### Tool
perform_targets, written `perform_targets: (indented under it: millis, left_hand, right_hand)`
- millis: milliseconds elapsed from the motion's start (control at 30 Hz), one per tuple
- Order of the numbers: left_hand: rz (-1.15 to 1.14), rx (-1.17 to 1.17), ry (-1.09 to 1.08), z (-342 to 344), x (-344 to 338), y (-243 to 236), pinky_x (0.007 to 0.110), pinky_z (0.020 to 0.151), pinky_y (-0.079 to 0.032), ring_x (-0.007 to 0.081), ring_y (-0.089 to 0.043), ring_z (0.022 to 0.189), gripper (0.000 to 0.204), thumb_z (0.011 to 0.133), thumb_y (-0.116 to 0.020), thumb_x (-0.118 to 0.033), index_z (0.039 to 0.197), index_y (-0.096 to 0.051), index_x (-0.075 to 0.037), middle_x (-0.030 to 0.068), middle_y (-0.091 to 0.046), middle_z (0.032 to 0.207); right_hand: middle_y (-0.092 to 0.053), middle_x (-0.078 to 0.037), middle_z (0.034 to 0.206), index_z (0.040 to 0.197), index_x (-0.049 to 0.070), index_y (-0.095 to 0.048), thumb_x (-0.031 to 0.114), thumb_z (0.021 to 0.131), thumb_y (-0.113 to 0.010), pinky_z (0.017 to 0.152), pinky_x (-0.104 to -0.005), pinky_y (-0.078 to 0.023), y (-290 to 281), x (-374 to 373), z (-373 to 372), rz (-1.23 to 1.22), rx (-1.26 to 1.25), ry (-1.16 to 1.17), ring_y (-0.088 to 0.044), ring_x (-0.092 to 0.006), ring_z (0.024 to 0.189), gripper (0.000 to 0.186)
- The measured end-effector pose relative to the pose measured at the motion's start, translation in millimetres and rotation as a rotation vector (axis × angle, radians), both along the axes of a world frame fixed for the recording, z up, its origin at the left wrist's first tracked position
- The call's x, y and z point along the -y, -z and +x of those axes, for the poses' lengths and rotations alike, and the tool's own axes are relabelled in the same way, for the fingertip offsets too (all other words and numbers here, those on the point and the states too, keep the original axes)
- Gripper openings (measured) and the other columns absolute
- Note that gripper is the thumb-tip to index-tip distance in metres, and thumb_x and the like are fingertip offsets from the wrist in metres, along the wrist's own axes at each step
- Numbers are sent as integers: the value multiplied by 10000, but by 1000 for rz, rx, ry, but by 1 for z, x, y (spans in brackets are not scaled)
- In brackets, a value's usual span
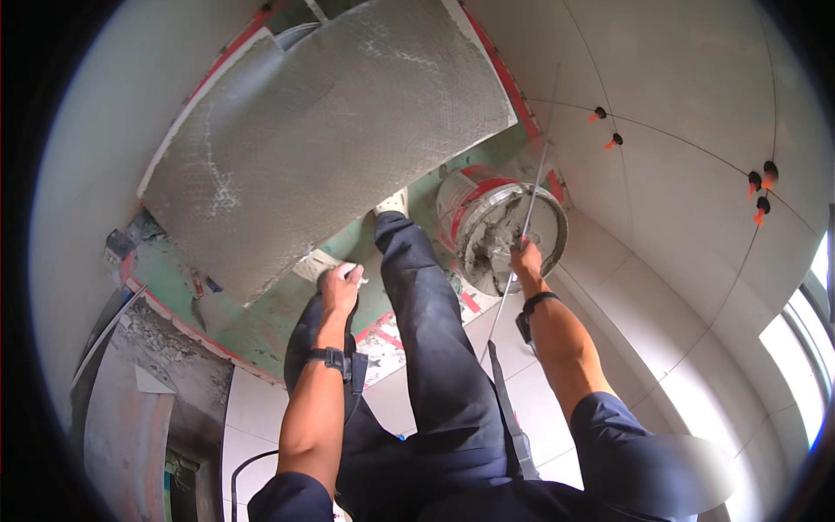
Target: Cutting a ceramic tile using a handheld power saw and applying mortar.
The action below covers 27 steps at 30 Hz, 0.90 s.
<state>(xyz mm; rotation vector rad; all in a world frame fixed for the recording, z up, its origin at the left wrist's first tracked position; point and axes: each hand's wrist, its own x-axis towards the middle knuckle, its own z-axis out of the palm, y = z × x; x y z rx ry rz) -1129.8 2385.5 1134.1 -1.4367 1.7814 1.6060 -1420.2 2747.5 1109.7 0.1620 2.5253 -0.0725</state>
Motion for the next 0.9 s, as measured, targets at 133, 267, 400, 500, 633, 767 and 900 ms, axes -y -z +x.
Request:
perform_targets:
  millis: [133,267,400,500,633,767,900]
  left_hand:
    - [-169,141,298,101,43,-33,456,814,-530,372,-679,946,212,922,-632,-248,965,-717,-58,181,-716,961]
    - [-245,199,315,177,45,-39,476,969,-505,377,-616,1145,561,828,-747,-347,1321,-601,-123,202,-654,1218]
    - [-300,82,45,259,48,-61,445,1076,-439,387,-517,1288,741,848,-733,-408,1468,-455,-113,221,-544,1401]
    - [-243,-40,-136,313,41,-65,463,927,-501,389,-637,1069,409,906,-650,-406,1151,-664,-79,208,-679,1119]
    - [-148,-95,-315,411,17,-81,495,729,-517,416,-671,818,395,902,-624,-440,847,-704,-57,196,-702,875]
    - [-229,29,-574,545,-37,-71,502,789,-527,403,-682,929,456,912,-619,-496,1138,-690,-105,197,-716,953]
    - [-405,82,-649,622,-98,-75,482,806,-528,380,-683,958,387,916,-607,-429,1069,-696,-85,183,-722,960]
  right_hand:
    - [-691,-250,1021,1296,64,-601,182,893,-582,839,-501,-520,-61,28,58,-120,58,-180,-663,-428,978,420]
    - [-630,-104,710,919,53,-524,287,972,-585,539,-445,-481,-151,24,68,-913,222,867,-613,-279,581,247]
    - [-617,-205,675,952,48,-525,220,979,-541,550,-494,-488,-309,179,143,-215,-110,-876,-637,-413,642,176]
    - [-628,-188,696,975,38,-526,173,947,-589,545,-473,-496,-365,291,225,-302,-111,-1155,-639,-391,619,151]
    - [-656,-139,776,990,46,-538,150,937,-605,531,-432,-533,-398,419,384,-445,59,-1736,-669,-330,632,135]
    - [-605,-104,784,1045,37,-577,118,867,-616,584,-410,-545,-427,503,571,-844,258,-2130,-666,-280,685,199]
    - [-642,-110,819,1131,7,-589,175,860,-638,601,-392,-546,-484,555,722,-1081,379,-2390,-692,-283,695,323]
